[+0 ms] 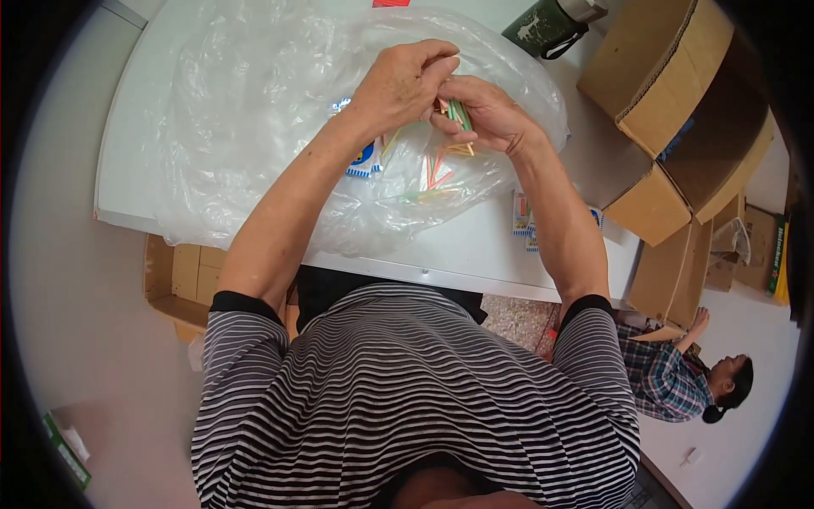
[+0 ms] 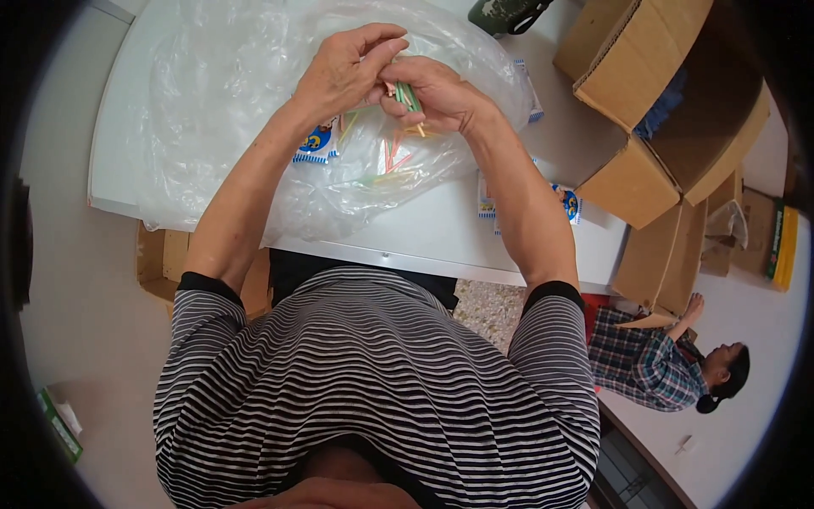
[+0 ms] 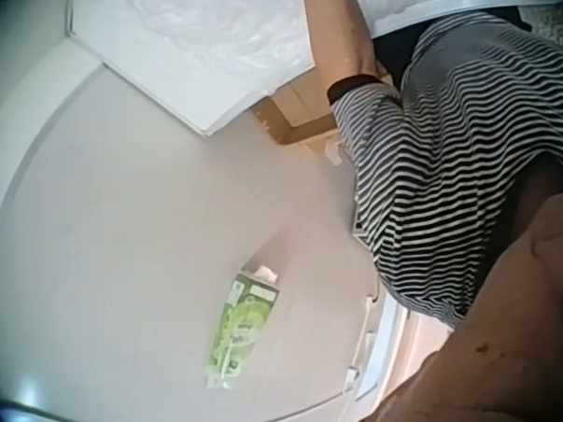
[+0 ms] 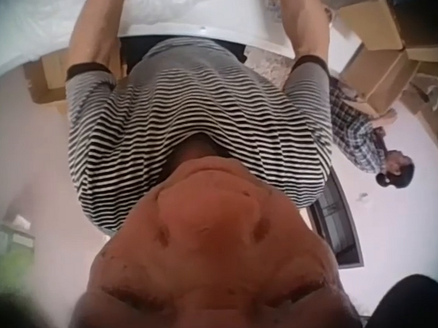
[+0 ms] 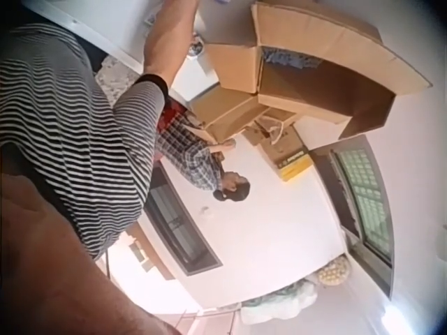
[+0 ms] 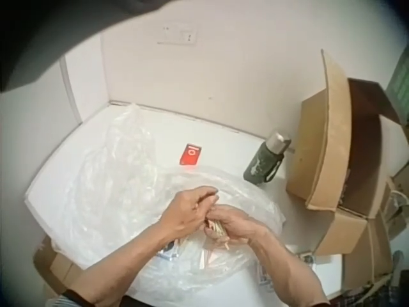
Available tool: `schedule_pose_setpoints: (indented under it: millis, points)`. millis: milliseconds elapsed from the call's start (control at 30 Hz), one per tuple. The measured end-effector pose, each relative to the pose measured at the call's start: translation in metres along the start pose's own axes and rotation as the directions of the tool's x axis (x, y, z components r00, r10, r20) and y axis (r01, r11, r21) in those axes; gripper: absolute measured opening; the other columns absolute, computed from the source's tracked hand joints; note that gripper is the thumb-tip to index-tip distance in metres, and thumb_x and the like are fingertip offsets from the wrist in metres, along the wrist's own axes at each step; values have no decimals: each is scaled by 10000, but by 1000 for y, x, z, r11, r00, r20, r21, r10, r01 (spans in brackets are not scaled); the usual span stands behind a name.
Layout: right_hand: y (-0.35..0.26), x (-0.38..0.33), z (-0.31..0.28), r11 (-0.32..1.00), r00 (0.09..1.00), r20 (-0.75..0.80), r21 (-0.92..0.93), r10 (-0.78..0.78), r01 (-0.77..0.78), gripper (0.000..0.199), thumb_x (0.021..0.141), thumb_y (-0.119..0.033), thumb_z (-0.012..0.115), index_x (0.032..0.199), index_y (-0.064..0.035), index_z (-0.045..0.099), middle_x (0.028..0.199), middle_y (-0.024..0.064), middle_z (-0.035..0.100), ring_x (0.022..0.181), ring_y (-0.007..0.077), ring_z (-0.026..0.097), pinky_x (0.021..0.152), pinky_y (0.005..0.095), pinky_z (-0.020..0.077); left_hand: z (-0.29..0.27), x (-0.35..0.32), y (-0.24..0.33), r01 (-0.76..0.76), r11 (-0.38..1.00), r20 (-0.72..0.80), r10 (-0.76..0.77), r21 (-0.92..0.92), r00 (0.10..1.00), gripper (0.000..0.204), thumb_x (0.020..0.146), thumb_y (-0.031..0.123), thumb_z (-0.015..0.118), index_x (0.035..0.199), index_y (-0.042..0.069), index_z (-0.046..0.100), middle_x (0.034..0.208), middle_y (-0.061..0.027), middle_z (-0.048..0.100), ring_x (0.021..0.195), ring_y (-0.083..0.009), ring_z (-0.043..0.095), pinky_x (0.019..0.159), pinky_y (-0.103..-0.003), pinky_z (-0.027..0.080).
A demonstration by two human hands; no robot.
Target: Sort small items into plastic packets and then pack those packets into cardboard boxes.
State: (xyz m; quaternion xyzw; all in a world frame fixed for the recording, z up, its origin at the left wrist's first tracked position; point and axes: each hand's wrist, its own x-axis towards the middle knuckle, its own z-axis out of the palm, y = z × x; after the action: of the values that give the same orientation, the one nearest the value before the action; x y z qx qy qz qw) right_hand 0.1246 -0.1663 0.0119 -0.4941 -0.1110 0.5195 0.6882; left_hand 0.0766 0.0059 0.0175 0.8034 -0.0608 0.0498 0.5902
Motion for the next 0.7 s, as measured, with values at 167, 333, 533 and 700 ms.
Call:
schedule_pose_setpoints:
  millis: [167,333,533,700]
  points:
    - [1,4,0,988,991,-77,101,-106,113,230,1060,-240,486,1023,-24,558,868,72,556,640,88,483,437,216,357,6,-17,0,-172,932,-385,294,320,875,425,995,324,613,1266,-4,621,1117,-149,688,1006,-202,660,908,-326,508]
    - [12,7,-2,794,881,-228,382,-415,473,209,1052,-229,507,1023,-22,520,908,77,570,687,132,515,589,257,463,40,-73,28,138,691,-269,-446,-709,854,613,1024,460,517,1330,-72,531,1338,-188,580,1266,-281,539,1065,-398,415]
    - [33,13,61,826,728,-422,-101,-541,555,189,1028,-183,533,1057,2,508,964,112,630,819,207,662,757,322,550,59,-55,10,-65,45,-79,-495,-997,865,678,1066,543,316,1363,-48,466,1446,-147,458,1362,-265,441,1170,-419,323]
    - [52,13,57,722,615,-383,-296,-689,625,164,976,-129,571,1025,16,513,920,91,643,820,164,648,742,303,536,59,-56,15,4,-104,54,-484,-995,873,644,1073,548,213,1257,20,534,1352,-121,521,1272,-260,513,1119,-417,386]
